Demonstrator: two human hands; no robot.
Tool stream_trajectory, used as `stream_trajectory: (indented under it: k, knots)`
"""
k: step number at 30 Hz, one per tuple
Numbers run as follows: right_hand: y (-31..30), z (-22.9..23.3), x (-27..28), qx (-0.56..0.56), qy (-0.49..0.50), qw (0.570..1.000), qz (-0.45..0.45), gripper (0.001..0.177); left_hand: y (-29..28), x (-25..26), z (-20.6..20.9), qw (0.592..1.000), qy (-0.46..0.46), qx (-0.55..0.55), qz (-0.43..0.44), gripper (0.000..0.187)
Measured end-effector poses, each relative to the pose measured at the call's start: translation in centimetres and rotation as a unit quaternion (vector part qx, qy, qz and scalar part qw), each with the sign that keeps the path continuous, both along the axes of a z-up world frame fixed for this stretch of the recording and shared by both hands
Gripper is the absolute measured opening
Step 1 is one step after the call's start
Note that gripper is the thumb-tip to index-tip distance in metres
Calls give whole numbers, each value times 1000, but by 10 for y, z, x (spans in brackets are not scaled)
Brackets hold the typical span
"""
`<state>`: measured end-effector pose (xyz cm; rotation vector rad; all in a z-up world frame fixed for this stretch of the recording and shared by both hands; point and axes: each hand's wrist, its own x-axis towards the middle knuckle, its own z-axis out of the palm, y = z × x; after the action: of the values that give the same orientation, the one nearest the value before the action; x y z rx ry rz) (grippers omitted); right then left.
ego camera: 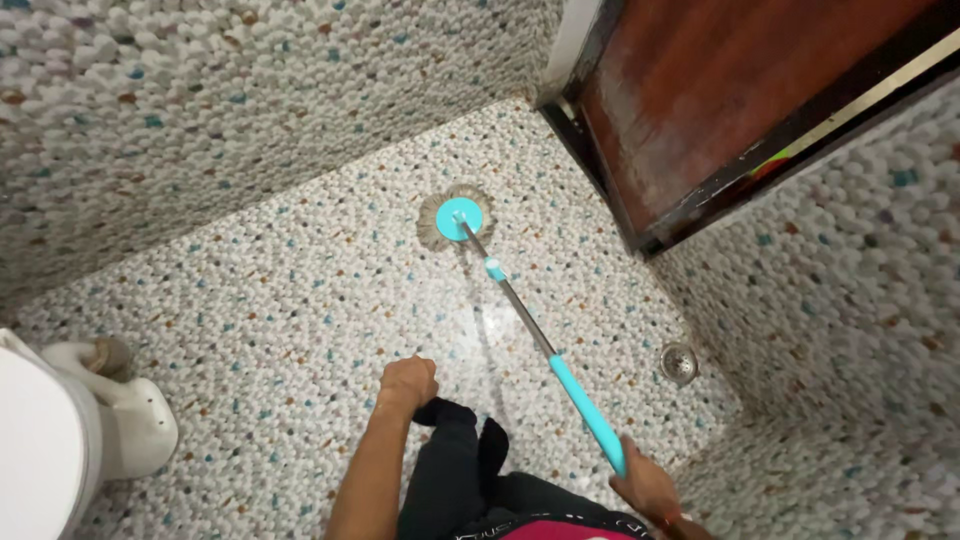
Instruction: The person cleans the floor of a bathroom using a squeegee and then a round mop, moving around the toilet and walls.
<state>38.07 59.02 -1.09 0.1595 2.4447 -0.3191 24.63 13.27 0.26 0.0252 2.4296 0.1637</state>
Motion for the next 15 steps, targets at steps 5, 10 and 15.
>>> stream_trajectory:
  k: [5,10,15]
  knots:
    - [-2,-1,27,1,-22,999,-37,52,-8,20,1,1000,22,-4,10,29]
    - [-32,-21,-14,6,31,999,10,59,-33,32,13,999,10,-20,37,31]
    - [-85,-34,-90,7,44,999,0,58,-49,48,23,997,0,-19,81,33]
